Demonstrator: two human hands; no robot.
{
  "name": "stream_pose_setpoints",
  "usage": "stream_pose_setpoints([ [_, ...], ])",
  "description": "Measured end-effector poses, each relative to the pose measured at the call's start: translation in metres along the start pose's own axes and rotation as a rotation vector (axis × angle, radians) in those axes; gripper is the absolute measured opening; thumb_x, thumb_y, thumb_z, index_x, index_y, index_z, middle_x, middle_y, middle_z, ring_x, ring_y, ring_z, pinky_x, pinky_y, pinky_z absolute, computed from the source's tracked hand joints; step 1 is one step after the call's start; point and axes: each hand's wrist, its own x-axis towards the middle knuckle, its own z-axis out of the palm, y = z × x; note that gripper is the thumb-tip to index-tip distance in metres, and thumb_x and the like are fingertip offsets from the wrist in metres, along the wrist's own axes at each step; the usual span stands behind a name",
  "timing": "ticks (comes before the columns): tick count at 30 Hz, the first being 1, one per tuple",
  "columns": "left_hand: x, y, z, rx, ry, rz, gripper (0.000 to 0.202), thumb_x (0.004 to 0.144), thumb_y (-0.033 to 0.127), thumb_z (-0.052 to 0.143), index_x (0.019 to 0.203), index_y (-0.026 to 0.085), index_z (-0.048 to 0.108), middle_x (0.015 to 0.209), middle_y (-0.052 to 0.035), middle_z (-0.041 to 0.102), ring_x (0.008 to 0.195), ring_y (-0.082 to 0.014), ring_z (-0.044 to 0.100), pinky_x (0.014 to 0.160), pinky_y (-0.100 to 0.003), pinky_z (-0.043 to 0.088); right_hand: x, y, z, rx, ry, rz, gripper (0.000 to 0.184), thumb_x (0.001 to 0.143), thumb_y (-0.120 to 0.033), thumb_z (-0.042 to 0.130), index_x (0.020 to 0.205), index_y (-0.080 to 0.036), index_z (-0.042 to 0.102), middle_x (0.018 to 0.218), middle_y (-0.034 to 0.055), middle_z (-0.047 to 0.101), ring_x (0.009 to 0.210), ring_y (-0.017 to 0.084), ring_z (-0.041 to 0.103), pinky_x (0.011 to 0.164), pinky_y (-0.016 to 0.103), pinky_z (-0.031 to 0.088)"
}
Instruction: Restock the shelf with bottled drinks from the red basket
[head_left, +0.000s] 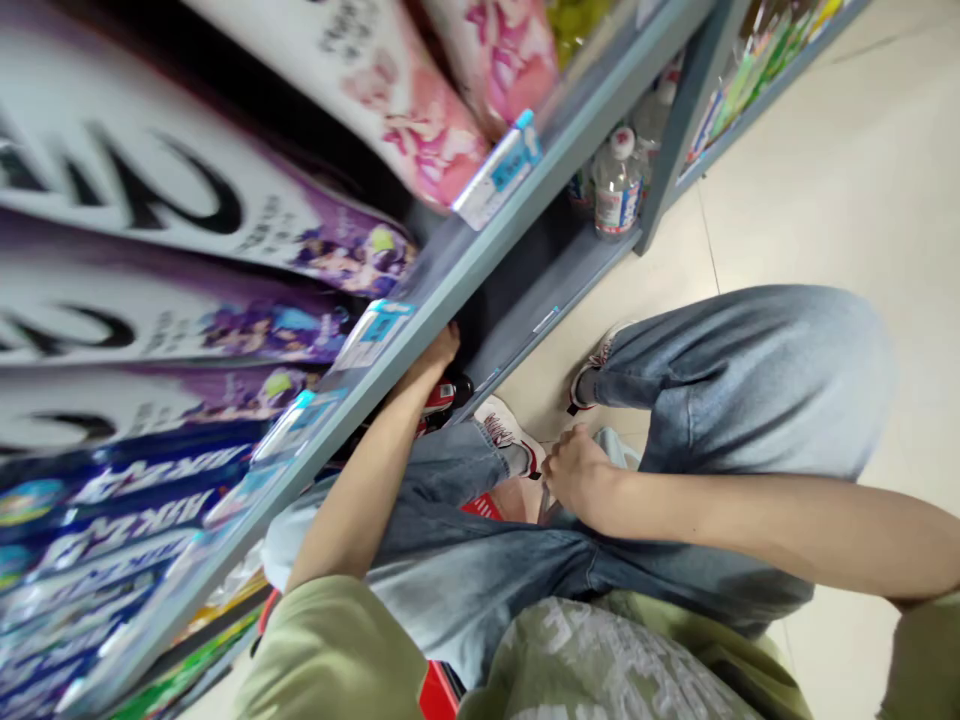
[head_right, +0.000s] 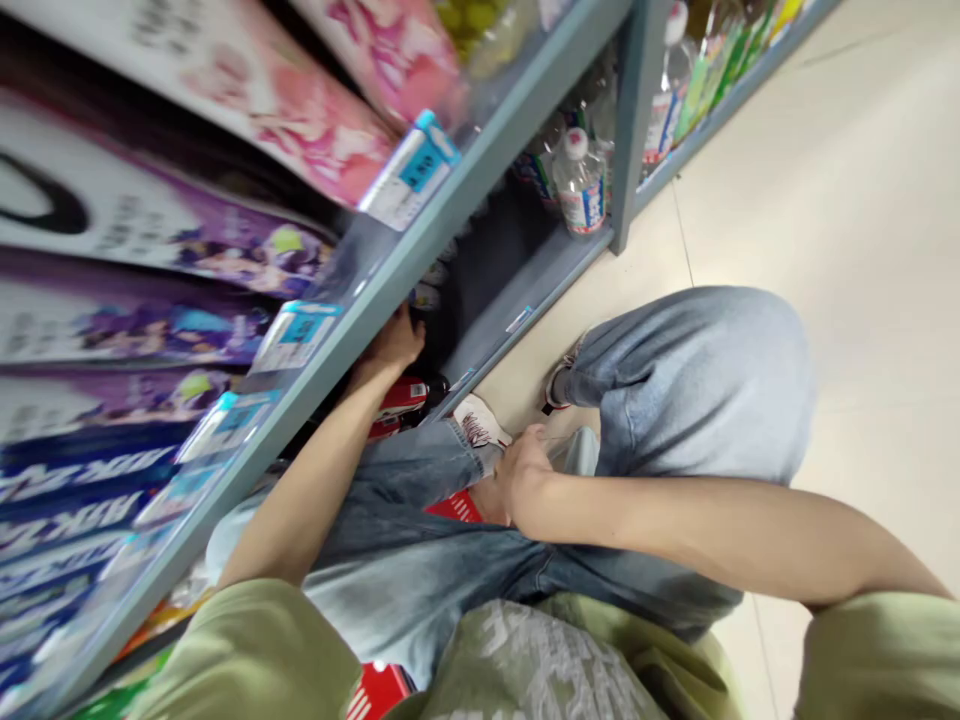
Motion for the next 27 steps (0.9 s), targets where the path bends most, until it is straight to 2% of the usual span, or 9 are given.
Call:
stream_pose_setpoints([
  [3,-0.063,0.013,0.001,0.155,-0.177,0.086,0.041,0.095,0.021,0.057,0.132,0.003,0.063,0.119,-0.0317,0.069,0.12,-0.0482,0.062,0.098,-0.058,0.045,0.003,0.009,-0.004,-0.125,-0.201,0.085,0.025,0.09,-0.009,0.063,0.111,-0.007,0.078,0.118,0.0267,0.074,0.123,0.042,0.066,0.103,0.065,0.049],
  [5,-0.117,0.025,-0.001,0.152,-0.246,0.174,0.039,0.093,0.027,0.064,0.128,0.01,0.068,0.109,-0.0244,0.074,0.109,-0.0424,0.068,0.092,-0.049,0.049,0.005,0.016,-0.005,-0.175,-0.206,0.083,0.024,0.095,-0.014,0.061,0.109,-0.006,0.079,0.116,0.0259,0.075,0.12,0.041,0.069,0.101,0.058,0.052],
  [8,-0.202,0.036,0.002,0.108,-0.282,0.322,0.037,0.093,0.033,0.067,0.128,0.019,0.069,0.115,-0.0157,0.075,0.109,-0.0334,0.07,0.086,-0.04,0.051,0.009,0.032,0.001,-0.236,-0.194,0.089,0.037,0.105,-0.026,0.05,0.116,-0.004,0.077,0.117,0.0271,0.075,0.117,0.039,0.071,0.097,0.05,0.055],
  [11,-0.282,0.031,0.026,0.083,-0.24,0.558,0.04,0.101,0.036,0.057,0.135,0.016,0.062,0.121,-0.0142,0.073,0.109,-0.0302,0.069,0.087,-0.041,0.054,0.015,0.051,0.014,-0.28,-0.208,0.114,0.043,0.107,-0.036,0.049,0.117,-0.005,0.077,0.119,0.0275,0.074,0.114,0.037,0.073,0.093,0.045,0.057],
  [15,-0.368,0.026,0.07,-0.153,-0.063,0.46,0.03,0.1,0.024,0.056,0.128,0.017,0.065,0.122,-0.008,0.074,0.111,-0.0246,0.07,0.098,-0.041,0.056,0.017,0.071,0.031,-0.363,-0.257,0.173,0.025,0.102,-0.028,0.061,0.115,-0.013,0.077,0.116,0.0203,0.076,0.113,0.03,0.074,0.092,0.039,0.057],
  [16,-0.384,0.028,0.077,-0.243,-0.007,0.386,0.03,0.1,0.02,0.054,0.129,0.02,0.064,0.125,-0.0065,0.074,0.114,-0.0228,0.069,0.104,-0.04,0.054,0.017,0.073,0.034,-0.386,-0.252,0.172,0.025,0.104,-0.028,0.059,0.12,-0.017,0.075,0.119,0.0172,0.076,0.115,0.027,0.074,0.096,0.039,0.056],
  [18,-0.408,0.034,0.083,-0.405,0.114,0.203,0.035,0.101,0.016,0.049,0.132,0.024,0.062,0.13,-0.0052,0.072,0.119,-0.0194,0.067,0.11,-0.037,0.052,0.017,0.076,0.038,-0.408,-0.286,0.141,0.028,0.102,-0.024,0.059,0.12,-0.008,0.075,0.114,0.0229,0.076,0.11,0.033,0.075,0.09,0.041,0.058],
  [21,-0.426,0.034,0.082,-0.53,0.268,0.013,0.036,0.101,0.015,0.047,0.132,0.024,0.061,0.127,-0.0069,0.072,0.116,-0.0177,0.067,0.106,-0.033,0.056,0.023,0.074,0.043,-0.442,-0.3,0.062,0.037,0.103,-0.02,0.05,0.131,-0.006,0.069,0.116,0.0269,0.075,0.112,0.037,0.074,0.089,0.042,0.057],
  [27,-0.442,-0.005,0.081,-0.488,0.373,0.109,0.03,0.097,0.01,0.043,0.117,0.015,0.064,0.114,-0.012,0.073,0.108,-0.0196,0.069,0.097,-0.032,0.058,0.034,0.069,0.059,-0.475,-0.374,-0.005,0.04,0.105,-0.028,0.047,0.139,-0.014,0.064,0.128,0.0226,0.072,0.122,0.035,0.069,0.097,0.04,0.053],
])
